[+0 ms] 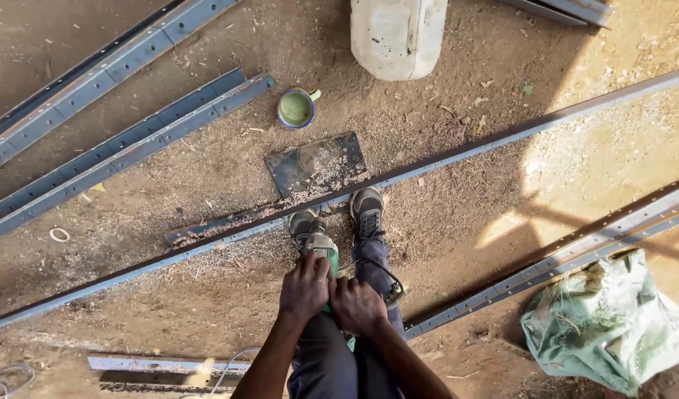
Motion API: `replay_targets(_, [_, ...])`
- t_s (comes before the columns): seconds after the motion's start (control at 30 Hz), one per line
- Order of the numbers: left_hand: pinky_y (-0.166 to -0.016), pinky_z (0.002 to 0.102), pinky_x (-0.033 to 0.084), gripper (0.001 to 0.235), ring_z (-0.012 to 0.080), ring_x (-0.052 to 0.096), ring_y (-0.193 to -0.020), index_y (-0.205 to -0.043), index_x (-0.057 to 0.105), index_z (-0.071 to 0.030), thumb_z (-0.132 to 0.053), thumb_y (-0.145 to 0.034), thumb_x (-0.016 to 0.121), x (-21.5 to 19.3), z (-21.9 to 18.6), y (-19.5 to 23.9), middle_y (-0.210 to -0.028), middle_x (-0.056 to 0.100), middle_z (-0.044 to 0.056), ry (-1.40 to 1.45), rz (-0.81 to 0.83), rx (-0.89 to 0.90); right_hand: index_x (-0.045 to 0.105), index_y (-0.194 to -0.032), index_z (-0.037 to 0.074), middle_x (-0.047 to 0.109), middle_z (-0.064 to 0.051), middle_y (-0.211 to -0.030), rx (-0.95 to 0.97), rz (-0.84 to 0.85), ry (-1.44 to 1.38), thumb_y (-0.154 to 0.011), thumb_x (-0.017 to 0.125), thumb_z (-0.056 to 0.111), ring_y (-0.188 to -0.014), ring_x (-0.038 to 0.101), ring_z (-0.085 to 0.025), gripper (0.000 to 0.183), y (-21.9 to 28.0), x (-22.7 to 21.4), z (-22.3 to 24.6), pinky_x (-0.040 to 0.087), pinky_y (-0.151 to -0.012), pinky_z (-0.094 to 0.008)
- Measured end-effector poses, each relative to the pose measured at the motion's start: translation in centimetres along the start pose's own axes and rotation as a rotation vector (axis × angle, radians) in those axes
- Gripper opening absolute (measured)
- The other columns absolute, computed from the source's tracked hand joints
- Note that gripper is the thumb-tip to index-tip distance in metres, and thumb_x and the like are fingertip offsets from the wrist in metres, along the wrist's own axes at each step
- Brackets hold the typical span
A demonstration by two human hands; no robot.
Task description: Using a power drill to create holes in long metal beams laid out on the ground.
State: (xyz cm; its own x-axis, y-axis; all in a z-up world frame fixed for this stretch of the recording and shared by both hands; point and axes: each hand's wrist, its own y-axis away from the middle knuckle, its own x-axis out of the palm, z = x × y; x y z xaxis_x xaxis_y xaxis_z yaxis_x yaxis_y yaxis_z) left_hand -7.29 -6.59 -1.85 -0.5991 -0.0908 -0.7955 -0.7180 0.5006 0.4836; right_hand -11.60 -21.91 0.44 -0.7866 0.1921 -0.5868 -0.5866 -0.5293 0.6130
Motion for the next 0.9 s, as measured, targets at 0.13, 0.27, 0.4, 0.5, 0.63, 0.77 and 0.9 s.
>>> replay_targets(0.13, [-0.052, 0.031, 0.059, 0.005, 0.0253, 0.069, -0.079, -0.087, 0.056, -0.017, -0.022, -0.088, 0.058, -1.5, -1.1, 2.3, -0.092, 0.055, 0.004, -0.053, -0.238, -0.03, 0.064, -0.079, 0.015, 0.057, -0.013, -0.076, -0.145, -0.178, 0.215, -0.082, 0.05, 0.023, -0.06, 0.06, -0.028, 0.016, 2.0, 1.4, 1.2, 0.045, -0.045, -0.037])
replay_targets(0.27, [-0.052, 0.037, 0.061, 0.012, 0.0231, 0.07, -0.077, -0.089, 0.056, -0.022, -0.024, -0.08, 0.064, 0.4, -0.6, 1.4, -0.092, 0.058, -0.001, 0.081, -0.22, -0.187, 0.062, -0.073, 0.017, 0.055, -0.013, -0.07, -0.143, -0.24, 0.211, -0.076, 0.051, 0.024, -0.056, 0.057, -0.028, 0.013, 1.1, 1.5, -0.1, 0.041, -0.041, -0.039])
replay_targets(0.4, [-0.052, 0.037, 0.06, 0.007, 0.0232, 0.069, -0.081, -0.089, 0.057, -0.024, -0.019, -0.084, 0.058, 0.9, -0.5, 1.8, -0.091, 0.056, -0.003, 0.171, -0.265, -0.186, 0.063, -0.083, 0.01, 0.054, -0.01, -0.066, -0.11, -0.259, 0.212, -0.076, 0.051, 0.023, -0.053, 0.059, -0.027, 0.019, 0.7, -5.4, 1.0, 0.046, -0.041, -0.038])
replay_targets(0.5, [-0.053, 0.037, 0.061, 0.009, 0.0226, 0.069, -0.082, -0.089, 0.058, -0.025, -0.018, -0.084, 0.058, 0.9, -0.5, 0.5, -0.09, 0.056, -0.003, 0.195, -0.286, -0.185, 0.061, -0.083, 0.009, 0.054, -0.012, -0.068, -0.1, -0.292, 0.193, -0.078, 0.052, 0.025, -0.055, 0.06, -0.029, 0.02, 0.3, -6.7, 0.2, 0.048, -0.044, -0.038])
replay_targets(0.63, [-0.052, 0.039, 0.061, 0.012, 0.0237, 0.069, -0.083, -0.091, 0.059, -0.024, -0.017, -0.081, 0.06, 1.5, -0.6, 0.9, -0.091, 0.057, -0.002, 0.224, -0.263, -0.182, 0.061, -0.088, 0.009, 0.057, -0.012, -0.071, -0.119, -0.264, 0.158, -0.078, 0.052, 0.028, -0.058, 0.063, -0.03, 0.024, 0.6, -6.1, -0.1, 0.051, -0.045, -0.04])
replay_targets(0.77, [-0.053, 0.043, 0.062, 0.013, 0.0261, 0.069, -0.082, -0.093, 0.058, -0.025, -0.02, -0.081, 0.06, 2.6, -0.9, 0.7, -0.093, 0.056, -0.001, 0.203, -0.244, -0.197, 0.064, -0.104, 0.001, 0.057, -0.013, -0.07, -0.104, -0.258, 0.129, -0.074, 0.056, 0.026, -0.058, 0.066, -0.033, 0.039, 0.8, -6.7, -0.4, 0.055, -0.046, -0.043])
replay_targets(0.9, [-0.053, 0.046, 0.063, 0.011, 0.0292, 0.07, -0.083, -0.092, 0.058, -0.023, -0.017, -0.083, 0.06, 1.9, -1.2, 0.3, -0.093, 0.057, 0.001, 0.28, -0.21, -0.204, 0.062, -0.102, 0.002, 0.058, -0.014, -0.071, -0.075, -0.203, 0.064, -0.078, 0.056, 0.023, -0.058, 0.067, -0.034, 0.033, 0.9, -8.4, -0.3, 0.056, -0.046, -0.044])
